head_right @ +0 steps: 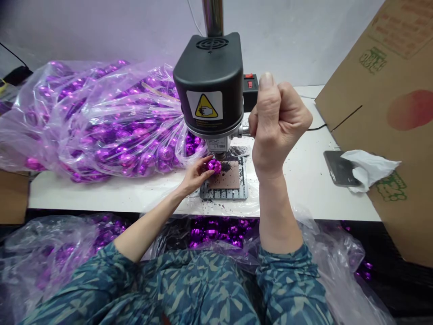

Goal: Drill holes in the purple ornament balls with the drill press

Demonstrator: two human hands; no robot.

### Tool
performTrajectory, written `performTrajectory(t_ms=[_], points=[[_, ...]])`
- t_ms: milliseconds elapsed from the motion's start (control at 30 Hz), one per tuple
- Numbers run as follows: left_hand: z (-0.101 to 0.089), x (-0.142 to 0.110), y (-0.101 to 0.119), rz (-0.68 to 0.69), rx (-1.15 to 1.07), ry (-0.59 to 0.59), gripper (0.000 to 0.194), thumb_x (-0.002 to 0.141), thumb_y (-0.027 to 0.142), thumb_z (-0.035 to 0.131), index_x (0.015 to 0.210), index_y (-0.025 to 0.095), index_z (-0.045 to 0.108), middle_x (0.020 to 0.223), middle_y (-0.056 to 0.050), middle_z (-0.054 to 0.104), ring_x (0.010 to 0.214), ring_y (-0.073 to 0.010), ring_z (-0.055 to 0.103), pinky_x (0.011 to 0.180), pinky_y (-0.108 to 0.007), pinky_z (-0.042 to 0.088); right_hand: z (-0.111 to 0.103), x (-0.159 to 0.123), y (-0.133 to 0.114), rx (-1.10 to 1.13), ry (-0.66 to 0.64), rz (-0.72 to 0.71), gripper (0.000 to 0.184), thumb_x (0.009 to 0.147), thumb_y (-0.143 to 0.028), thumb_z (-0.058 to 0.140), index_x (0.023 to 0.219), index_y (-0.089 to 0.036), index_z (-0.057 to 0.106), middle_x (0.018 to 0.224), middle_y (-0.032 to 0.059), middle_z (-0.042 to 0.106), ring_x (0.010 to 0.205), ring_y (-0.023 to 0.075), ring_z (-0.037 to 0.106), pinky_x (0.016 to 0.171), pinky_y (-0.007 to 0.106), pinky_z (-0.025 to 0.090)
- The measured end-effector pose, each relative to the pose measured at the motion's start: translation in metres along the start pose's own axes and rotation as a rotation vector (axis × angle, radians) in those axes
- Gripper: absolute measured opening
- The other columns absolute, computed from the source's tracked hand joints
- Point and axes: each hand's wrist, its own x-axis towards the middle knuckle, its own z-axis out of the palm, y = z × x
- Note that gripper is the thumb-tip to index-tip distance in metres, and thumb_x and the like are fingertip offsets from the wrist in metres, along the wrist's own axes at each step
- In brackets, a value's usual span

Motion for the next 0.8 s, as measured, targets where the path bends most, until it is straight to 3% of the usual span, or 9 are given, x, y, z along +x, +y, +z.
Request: performTrajectory(t_ms=[133,333,400,467,533,567,667,733,800], points=[[0.008,0.002,0.003,0.019,-0.004,-0.036,0.058,0.083,0.036,0.082,0.134,0.017,0.064,0.121,-0.012,0.067,0.097,-0.0210,0.070,0.089,-0.038,0.061,0.000,-0.001,-0.002,-0.033,0.003,0.033,0.053,0.096,-0.060,0.043,0.064,-0.023,0.024,0.047,-0.0090,0.029,0.038,-0.0011,0.033,0.043,0.017,0.030],[0.015,0.006,0.008,0.093,0.189,-0.041,0.020,0.085,0.015,0.066,0.104,0.018,0.068,0.100,-0.006,0.066,0.088,-0.0182,0.065,0.083,-0.034,0.057,0.000,-0.001,0.000,-0.096,0.003,0.039,0.055,0.096,-0.063,0.040,0.064,-0.022,0.024,0.049,-0.0087,0.027,0.039,-0.0017,0.033,0.044,0.017,0.033],[0.010,0.000,0.006,0.045,0.300,0.159,0.016,0.080,0.006,0.060,0.087,0.020,0.060,0.089,-0.003,0.062,0.084,-0.0183,0.061,0.079,-0.034,0.055,0.000,-0.001,0.001,-0.036,0.005,0.011,0.053,0.097,-0.059,0.043,0.064,-0.022,0.024,0.048,-0.0094,0.028,0.039,-0.0016,0.032,0.044,0.017,0.031],[0.005,-0.016,0.005,0.029,0.352,0.476,0.021,0.077,0.001,0.053,0.078,0.022,0.049,0.080,-0.001,0.056,0.078,-0.0180,0.057,0.075,-0.034,0.053,0.000,-0.001,0.000,0.011,0.002,-0.004,0.051,0.097,-0.055,0.046,0.064,-0.022,0.025,0.047,-0.0099,0.030,0.040,-0.0016,0.032,0.045,0.017,0.031],[0.007,-0.039,0.008,0.183,0.351,0.640,0.023,0.080,0.001,0.051,0.080,0.024,0.047,0.081,-0.001,0.056,0.079,-0.0190,0.058,0.077,-0.036,0.053,0.000,-0.001,-0.001,0.002,-0.008,-0.002,0.050,0.097,-0.053,0.045,0.064,-0.022,0.024,0.047,-0.0097,0.030,0.040,-0.0017,0.033,0.045,0.017,0.032],[0.012,-0.051,0.012,0.336,0.349,0.589,0.023,0.082,0.001,0.052,0.083,0.024,0.049,0.085,-0.002,0.060,0.084,-0.0204,0.061,0.080,-0.038,0.054,0.000,-0.001,-0.002,-0.033,-0.012,0.010,0.051,0.098,-0.055,0.043,0.064,-0.022,0.023,0.047,-0.0093,0.029,0.040,-0.0018,0.033,0.045,0.017,0.032],[0.042,-0.069,0.032,0.795,0.464,0.038,0.033,0.085,0.003,0.056,0.104,0.030,0.062,0.113,-0.004,0.071,0.107,-0.0248,0.067,0.094,-0.045,0.056,0.000,-0.001,-0.002,-0.140,-0.017,0.053,0.054,0.097,-0.062,0.036,0.064,-0.021,0.023,0.048,-0.0083,0.028,0.040,-0.0021,0.034,0.045,0.017,0.035],[0.067,-0.058,0.047,0.800,0.679,-0.227,0.053,0.086,0.002,0.057,0.129,0.032,0.060,0.143,-0.009,0.064,0.137,-0.0322,0.058,0.113,-0.056,0.048,0.000,-0.001,-0.001,-0.079,-0.015,0.056,0.055,0.095,-0.064,0.040,0.064,-0.021,0.026,0.048,-0.0085,0.030,0.040,-0.0022,0.034,0.045,0.017,0.034],[0.089,-0.035,0.058,0.628,0.877,-0.351,0.068,0.085,0.000,0.057,0.147,0.026,0.052,0.162,-0.017,0.047,0.152,-0.0402,0.043,0.122,-0.066,0.035,0.000,-0.001,0.001,0.069,-0.012,0.044,0.053,0.093,-0.060,0.049,0.063,-0.021,0.030,0.047,-0.0092,0.032,0.039,-0.0020,0.034,0.044,0.018,0.031]])
